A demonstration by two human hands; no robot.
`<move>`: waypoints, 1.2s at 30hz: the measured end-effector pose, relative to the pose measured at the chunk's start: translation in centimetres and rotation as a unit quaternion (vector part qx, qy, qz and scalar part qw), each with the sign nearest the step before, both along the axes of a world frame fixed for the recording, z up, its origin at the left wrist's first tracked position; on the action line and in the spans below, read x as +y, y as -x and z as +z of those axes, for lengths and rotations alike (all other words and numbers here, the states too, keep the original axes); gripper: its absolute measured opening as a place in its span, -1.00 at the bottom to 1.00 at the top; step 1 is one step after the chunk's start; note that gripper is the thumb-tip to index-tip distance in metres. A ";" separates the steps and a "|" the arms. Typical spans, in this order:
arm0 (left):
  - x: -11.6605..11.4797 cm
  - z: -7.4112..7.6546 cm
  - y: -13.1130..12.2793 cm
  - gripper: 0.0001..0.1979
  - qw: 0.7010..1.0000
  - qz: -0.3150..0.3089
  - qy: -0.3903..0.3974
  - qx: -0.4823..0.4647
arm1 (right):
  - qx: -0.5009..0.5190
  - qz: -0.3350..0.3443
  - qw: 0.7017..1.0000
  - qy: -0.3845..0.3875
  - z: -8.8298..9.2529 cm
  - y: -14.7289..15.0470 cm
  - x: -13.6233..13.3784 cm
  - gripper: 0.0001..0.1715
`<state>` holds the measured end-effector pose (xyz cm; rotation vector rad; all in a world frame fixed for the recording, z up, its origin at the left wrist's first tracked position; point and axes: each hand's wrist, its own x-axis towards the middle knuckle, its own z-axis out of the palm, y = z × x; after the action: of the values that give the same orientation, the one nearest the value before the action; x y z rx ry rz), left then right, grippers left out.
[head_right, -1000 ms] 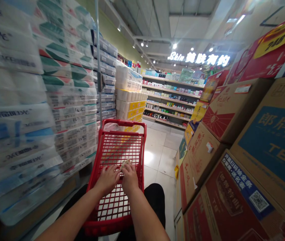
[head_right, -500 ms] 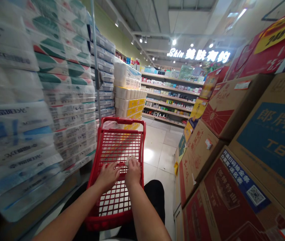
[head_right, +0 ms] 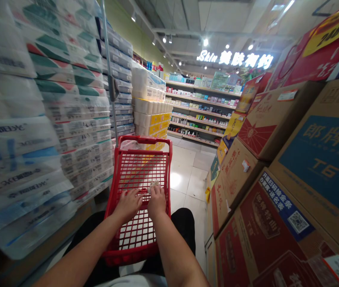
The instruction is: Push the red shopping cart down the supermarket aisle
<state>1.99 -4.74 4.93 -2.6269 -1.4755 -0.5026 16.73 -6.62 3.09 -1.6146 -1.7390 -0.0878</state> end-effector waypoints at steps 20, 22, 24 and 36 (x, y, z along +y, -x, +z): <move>0.0 0.1 0.1 -0.59 1.000 -0.005 0.008 -0.004 | 0.034 -0.030 0.999 0.025 0.2 0.0 -0.1 -0.50; 0.0 0.0 0.1 -0.58 1.000 -0.006 0.004 0.004 | 0.014 0.032 0.999 0.018 0.2 0.1 -0.1 -0.49; 0.0 0.0 0.0 -0.58 1.000 -0.003 0.000 0.007 | 0.000 0.077 0.997 0.009 0.2 0.2 -0.2 -0.50; 0.4 -0.4 0.0 -0.58 1.000 0.007 -0.002 0.001 | -0.004 0.067 0.998 0.011 0.5 0.3 -0.4 -0.54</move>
<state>2.04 -4.31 4.52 -2.6128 -1.4893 -0.5006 16.45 -7.00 3.61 -1.5111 -1.8547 -0.0108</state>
